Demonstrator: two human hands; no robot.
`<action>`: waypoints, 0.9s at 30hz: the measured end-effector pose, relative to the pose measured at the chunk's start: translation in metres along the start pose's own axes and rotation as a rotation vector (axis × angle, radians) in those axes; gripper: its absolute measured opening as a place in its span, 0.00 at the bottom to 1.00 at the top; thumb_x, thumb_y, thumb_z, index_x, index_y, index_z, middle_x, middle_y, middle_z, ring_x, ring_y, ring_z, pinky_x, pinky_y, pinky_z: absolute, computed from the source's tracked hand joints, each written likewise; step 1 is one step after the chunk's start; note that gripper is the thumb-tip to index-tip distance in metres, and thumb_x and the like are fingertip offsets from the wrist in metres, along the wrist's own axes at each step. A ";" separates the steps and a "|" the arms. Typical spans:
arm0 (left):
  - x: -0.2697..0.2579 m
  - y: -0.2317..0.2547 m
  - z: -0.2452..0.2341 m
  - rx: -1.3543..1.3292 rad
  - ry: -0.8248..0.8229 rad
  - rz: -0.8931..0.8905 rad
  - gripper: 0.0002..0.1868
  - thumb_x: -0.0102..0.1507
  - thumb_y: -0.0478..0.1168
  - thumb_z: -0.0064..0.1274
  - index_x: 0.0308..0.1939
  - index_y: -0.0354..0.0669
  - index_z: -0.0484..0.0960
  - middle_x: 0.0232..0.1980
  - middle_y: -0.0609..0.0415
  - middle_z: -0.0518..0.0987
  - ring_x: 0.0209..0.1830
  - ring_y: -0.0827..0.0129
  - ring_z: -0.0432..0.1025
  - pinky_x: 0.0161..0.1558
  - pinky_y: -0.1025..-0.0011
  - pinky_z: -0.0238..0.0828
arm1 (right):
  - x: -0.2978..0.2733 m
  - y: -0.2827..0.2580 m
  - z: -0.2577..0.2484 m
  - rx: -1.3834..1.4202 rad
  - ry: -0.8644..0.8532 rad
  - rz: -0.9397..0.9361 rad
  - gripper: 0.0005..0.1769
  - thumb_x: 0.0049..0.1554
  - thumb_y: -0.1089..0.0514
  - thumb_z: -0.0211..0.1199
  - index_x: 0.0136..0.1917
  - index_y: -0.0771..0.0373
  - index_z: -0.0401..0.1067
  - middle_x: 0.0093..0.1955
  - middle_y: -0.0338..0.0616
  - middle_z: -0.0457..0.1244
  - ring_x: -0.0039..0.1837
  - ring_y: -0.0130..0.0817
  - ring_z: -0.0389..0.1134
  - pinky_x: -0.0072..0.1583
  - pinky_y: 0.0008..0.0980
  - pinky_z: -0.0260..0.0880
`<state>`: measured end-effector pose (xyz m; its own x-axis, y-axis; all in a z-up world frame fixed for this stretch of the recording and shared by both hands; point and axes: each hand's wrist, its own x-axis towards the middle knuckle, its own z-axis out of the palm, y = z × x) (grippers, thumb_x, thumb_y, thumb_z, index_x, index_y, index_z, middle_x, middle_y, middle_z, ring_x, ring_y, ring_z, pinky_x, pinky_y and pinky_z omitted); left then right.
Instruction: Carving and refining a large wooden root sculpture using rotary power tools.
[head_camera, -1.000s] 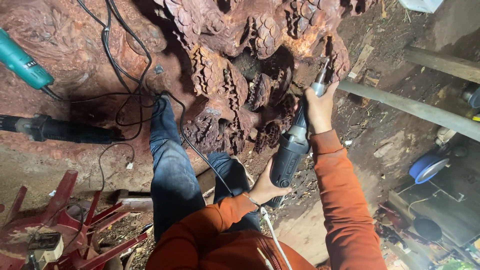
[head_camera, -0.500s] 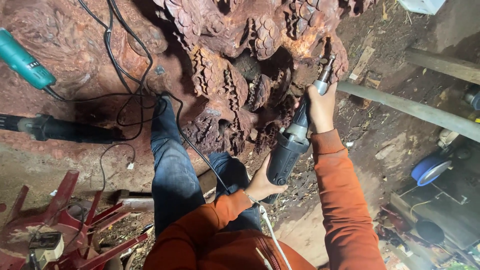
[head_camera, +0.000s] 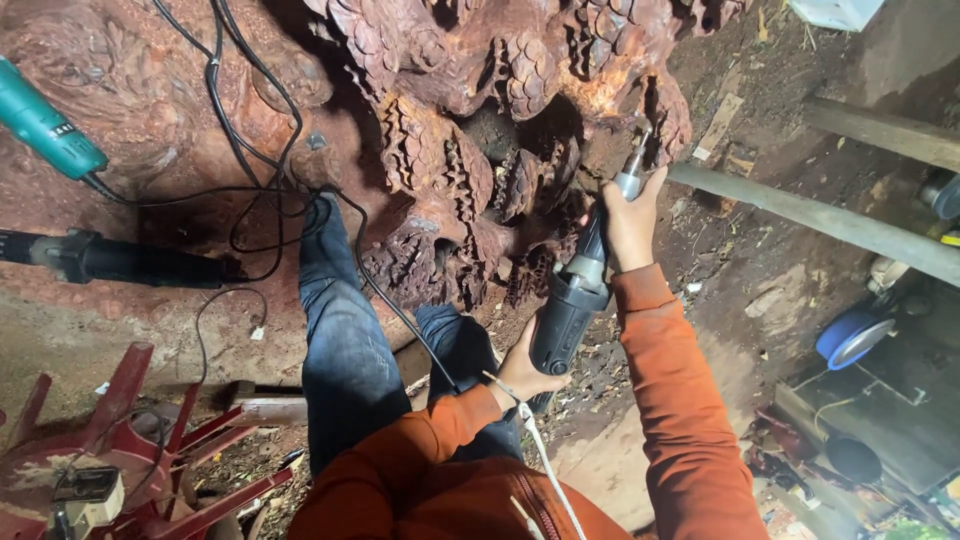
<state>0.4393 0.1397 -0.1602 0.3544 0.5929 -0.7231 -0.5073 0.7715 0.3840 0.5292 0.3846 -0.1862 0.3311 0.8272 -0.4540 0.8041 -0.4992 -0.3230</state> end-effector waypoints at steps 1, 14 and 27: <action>-0.001 0.003 0.000 0.001 -0.004 -0.002 0.66 0.36 0.44 0.71 0.78 0.63 0.55 0.60 0.38 0.77 0.61 0.47 0.73 0.58 0.58 0.74 | -0.011 -0.015 0.000 -0.001 0.003 0.003 0.58 0.55 0.45 0.69 0.82 0.63 0.35 0.58 0.62 0.64 0.57 0.44 0.70 0.58 0.44 0.68; -0.002 0.023 -0.005 -0.046 0.010 0.003 0.66 0.35 0.43 0.71 0.77 0.60 0.56 0.60 0.36 0.77 0.61 0.48 0.73 0.55 0.56 0.74 | 0.027 0.016 0.000 0.136 0.009 -0.035 0.59 0.53 0.48 0.71 0.82 0.69 0.37 0.50 0.57 0.66 0.44 0.40 0.75 0.46 0.40 0.75; 0.001 0.003 -0.002 -0.037 0.000 -0.022 0.66 0.36 0.43 0.72 0.77 0.67 0.56 0.60 0.40 0.78 0.60 0.50 0.74 0.58 0.59 0.74 | 0.018 0.022 0.000 0.099 -0.001 -0.052 0.60 0.54 0.48 0.71 0.83 0.66 0.33 0.51 0.56 0.65 0.48 0.39 0.73 0.51 0.39 0.72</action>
<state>0.4367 0.1423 -0.1611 0.3659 0.5755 -0.7314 -0.5282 0.7755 0.3459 0.5532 0.3885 -0.2019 0.2901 0.8522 -0.4355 0.7674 -0.4790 -0.4263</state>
